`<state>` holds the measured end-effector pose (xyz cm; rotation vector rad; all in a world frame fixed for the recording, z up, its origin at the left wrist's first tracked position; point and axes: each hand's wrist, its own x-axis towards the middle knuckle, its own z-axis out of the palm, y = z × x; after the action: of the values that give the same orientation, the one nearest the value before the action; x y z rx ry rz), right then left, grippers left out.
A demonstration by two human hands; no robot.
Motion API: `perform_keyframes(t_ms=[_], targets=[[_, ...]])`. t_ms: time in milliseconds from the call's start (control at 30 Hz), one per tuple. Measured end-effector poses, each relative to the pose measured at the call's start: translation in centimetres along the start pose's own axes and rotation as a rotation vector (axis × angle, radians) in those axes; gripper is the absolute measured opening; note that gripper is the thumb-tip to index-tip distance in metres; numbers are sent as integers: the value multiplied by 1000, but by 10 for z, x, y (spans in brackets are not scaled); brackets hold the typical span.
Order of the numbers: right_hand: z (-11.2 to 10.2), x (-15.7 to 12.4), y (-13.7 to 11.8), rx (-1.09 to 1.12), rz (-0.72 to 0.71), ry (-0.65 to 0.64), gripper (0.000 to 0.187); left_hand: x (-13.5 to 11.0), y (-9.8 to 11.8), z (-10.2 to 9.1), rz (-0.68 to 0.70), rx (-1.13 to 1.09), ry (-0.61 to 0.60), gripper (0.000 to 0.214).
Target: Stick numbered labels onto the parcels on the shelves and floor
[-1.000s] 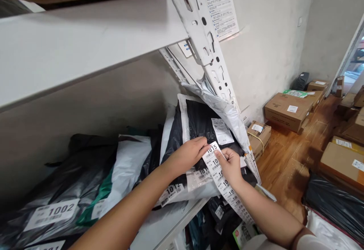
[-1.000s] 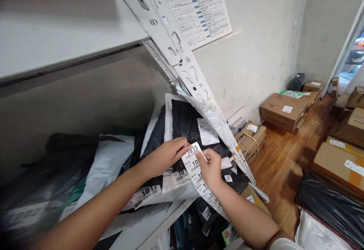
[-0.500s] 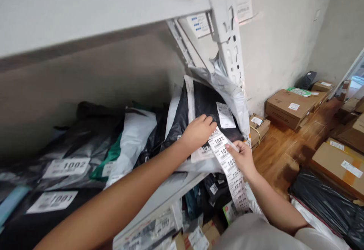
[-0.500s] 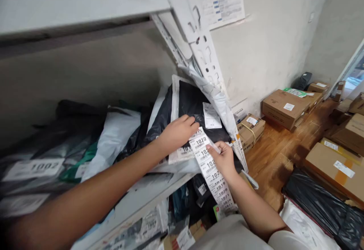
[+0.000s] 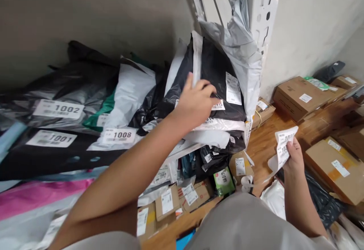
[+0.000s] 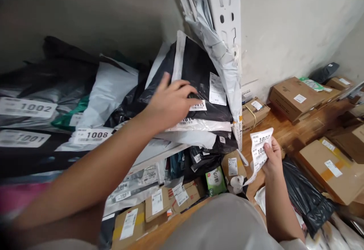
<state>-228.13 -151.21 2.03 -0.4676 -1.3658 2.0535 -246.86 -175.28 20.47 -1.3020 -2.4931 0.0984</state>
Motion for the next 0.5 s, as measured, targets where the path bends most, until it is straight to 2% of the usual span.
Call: perform_keyframes(t_ms=[67,100,133,167,200,233,267,333,433,500], targets=[[-12,-2,4,28,0,-7,49,-27,20,-6,-156,-18,244,35],[-16,-3,6,39,7,-22,49,-42,34,-7,-173,-60,384,38],[-19,-6,8,38,22,-48,50,-57,50,-5,-132,-147,513,43],[-20,-9,11,19,48,-91,49,-71,68,1,-59,-300,570,47],[-18,-13,13,-17,85,-147,48,-83,86,10,-43,-482,520,48],[-15,-18,16,-65,129,-206,46,-92,104,21,-82,-666,401,52],[-11,-23,19,-116,175,-259,44,-98,121,35,-163,-860,300,58],[2,-34,24,-194,255,-328,44,-104,147,64,-418,-1271,122,59],[18,-53,31,-225,321,-327,50,-106,166,97,-791,-1737,-2,54],[21,-67,35,-226,335,-315,52,-111,169,107,-942,-1875,-18,57]])
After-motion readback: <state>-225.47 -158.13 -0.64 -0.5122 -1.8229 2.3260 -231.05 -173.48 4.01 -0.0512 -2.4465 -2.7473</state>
